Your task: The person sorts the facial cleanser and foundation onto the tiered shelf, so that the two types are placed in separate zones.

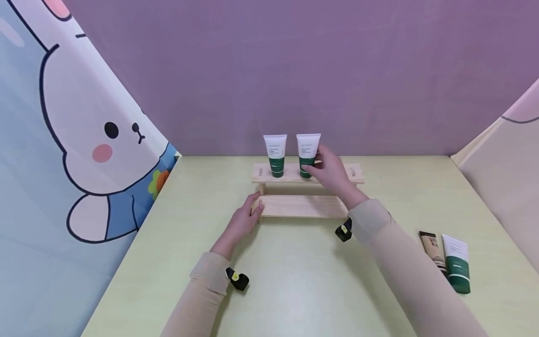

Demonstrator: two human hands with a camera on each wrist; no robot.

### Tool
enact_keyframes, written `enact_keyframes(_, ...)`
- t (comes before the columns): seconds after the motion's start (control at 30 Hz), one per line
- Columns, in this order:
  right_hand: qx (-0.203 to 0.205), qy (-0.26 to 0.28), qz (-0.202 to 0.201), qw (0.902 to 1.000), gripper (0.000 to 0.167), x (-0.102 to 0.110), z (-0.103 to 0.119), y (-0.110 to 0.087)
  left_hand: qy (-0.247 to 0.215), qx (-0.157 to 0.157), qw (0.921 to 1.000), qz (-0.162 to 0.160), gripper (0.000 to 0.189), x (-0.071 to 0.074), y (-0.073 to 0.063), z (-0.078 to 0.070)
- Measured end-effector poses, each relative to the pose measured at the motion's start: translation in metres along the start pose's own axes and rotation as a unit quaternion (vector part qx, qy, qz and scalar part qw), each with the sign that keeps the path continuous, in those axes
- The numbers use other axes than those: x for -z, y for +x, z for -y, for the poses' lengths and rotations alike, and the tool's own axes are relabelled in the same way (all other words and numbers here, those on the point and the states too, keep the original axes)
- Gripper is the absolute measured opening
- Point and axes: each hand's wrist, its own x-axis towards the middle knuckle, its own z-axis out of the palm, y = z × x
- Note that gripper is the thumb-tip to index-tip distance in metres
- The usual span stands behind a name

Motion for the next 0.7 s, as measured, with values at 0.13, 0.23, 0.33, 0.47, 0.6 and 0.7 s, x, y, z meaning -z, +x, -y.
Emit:
enact_keyframes(0.13, -0.003, -0.004, 0.001, 1.0000, 0.049, -0.004, -0.003, 0.001, -0.001, -0.006, 1.0000, -0.001, 0.051, -0.001, 0.000, -0.001)
enact_keyframes(0.23, -0.003, -0.008, 0.007, 0.9999, 0.050, -0.003, -0.004, 0.000, -0.001, -0.007, 1.0000, -0.005, 0.051, -0.001, 0.000, -0.002)
enact_keyframes(0.33, -0.003, -0.009, 0.016, 0.9998, 0.052, -0.001, -0.005, -0.001, -0.001, -0.007, 0.9999, -0.008, 0.051, 0.000, 0.000, -0.002)
enact_keyframes(0.47, 0.001, -0.005, -0.001, 1.0000, 0.055, 0.004, -0.007, -0.009, -0.001, -0.011, 0.9999, -0.005, 0.051, -0.001, 0.000, -0.001)
enact_keyframes(0.6, 0.015, -0.010, -0.022, 0.9996, 0.051, 0.013, -0.010, -0.022, -0.005, -0.005, 1.0000, -0.003, 0.051, -0.001, 0.000, -0.001)
enact_keyframes(0.7, 0.025, -0.030, -0.028, 0.9988, 0.041, 0.022, -0.012, -0.035, -0.009, 0.005, 0.9999, -0.002, 0.051, 0.000, -0.001, -0.002)
